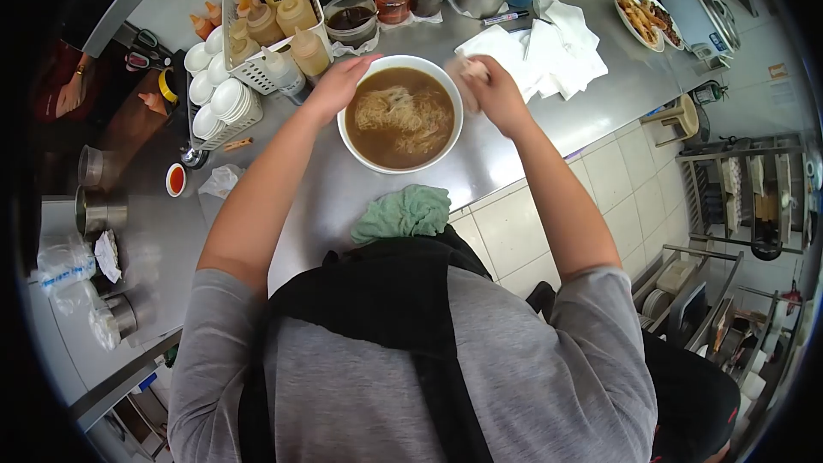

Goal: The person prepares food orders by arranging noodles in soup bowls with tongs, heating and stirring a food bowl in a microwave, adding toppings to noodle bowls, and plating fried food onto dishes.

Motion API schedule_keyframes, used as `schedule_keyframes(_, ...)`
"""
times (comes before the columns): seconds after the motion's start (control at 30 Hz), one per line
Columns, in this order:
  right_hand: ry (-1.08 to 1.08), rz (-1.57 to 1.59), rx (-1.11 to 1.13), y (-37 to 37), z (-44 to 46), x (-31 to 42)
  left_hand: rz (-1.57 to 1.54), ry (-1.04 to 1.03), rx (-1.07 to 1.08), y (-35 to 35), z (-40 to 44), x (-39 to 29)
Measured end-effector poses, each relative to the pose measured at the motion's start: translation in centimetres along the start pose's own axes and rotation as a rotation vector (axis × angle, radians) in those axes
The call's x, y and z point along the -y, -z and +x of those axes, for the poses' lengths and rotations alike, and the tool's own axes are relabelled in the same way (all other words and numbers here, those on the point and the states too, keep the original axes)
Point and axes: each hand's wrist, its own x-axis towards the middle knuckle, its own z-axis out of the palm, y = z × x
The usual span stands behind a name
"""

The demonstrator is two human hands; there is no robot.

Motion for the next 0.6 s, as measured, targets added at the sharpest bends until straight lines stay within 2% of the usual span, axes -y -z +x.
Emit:
schedule_keyframes(0.03,0.002,-0.018,0.084,-0.7,1.4,0.8,0.074,0.010,0.092,0.0,0.8,0.0)
schedule_keyframes(0.07,0.000,-0.021,0.093,-1.3,2.6,1.7,0.069,0.015,0.086,0.1,1.4,0.1)
schedule_keyframes(0.13,0.014,-0.209,0.291,-2.7,4.6,3.8,0.105,0.049,0.170,0.1,2.2,0.1)
schedule_keyframes(0.27,0.165,-0.237,0.493,-4.6,9.0,3.1,0.128,0.043,0.125,-0.1,1.7,-0.5)
schedule_keyframes(0.33,0.285,-0.283,0.635,-4.9,9.9,3.9,0.327,-0.037,0.041,-0.2,1.1,-1.0)
schedule_keyframes(0.43,0.195,-0.375,0.746,-4.8,9.5,5.7,0.298,-0.091,0.081,0.1,1.7,-0.2)
schedule_keyframes(0.47,0.192,-0.376,0.753,-4.8,9.6,5.6,0.294,-0.087,0.078,0.1,1.8,0.2)
schedule_keyframes(0.53,0.420,-0.595,0.628,-4.7,9.5,5.3,0.248,-0.148,0.067,-0.1,1.9,0.7)
schedule_keyframes(0.6,0.392,-0.695,0.589,-4.2,8.9,5.4,0.245,-0.152,0.066,-0.1,1.9,0.9)
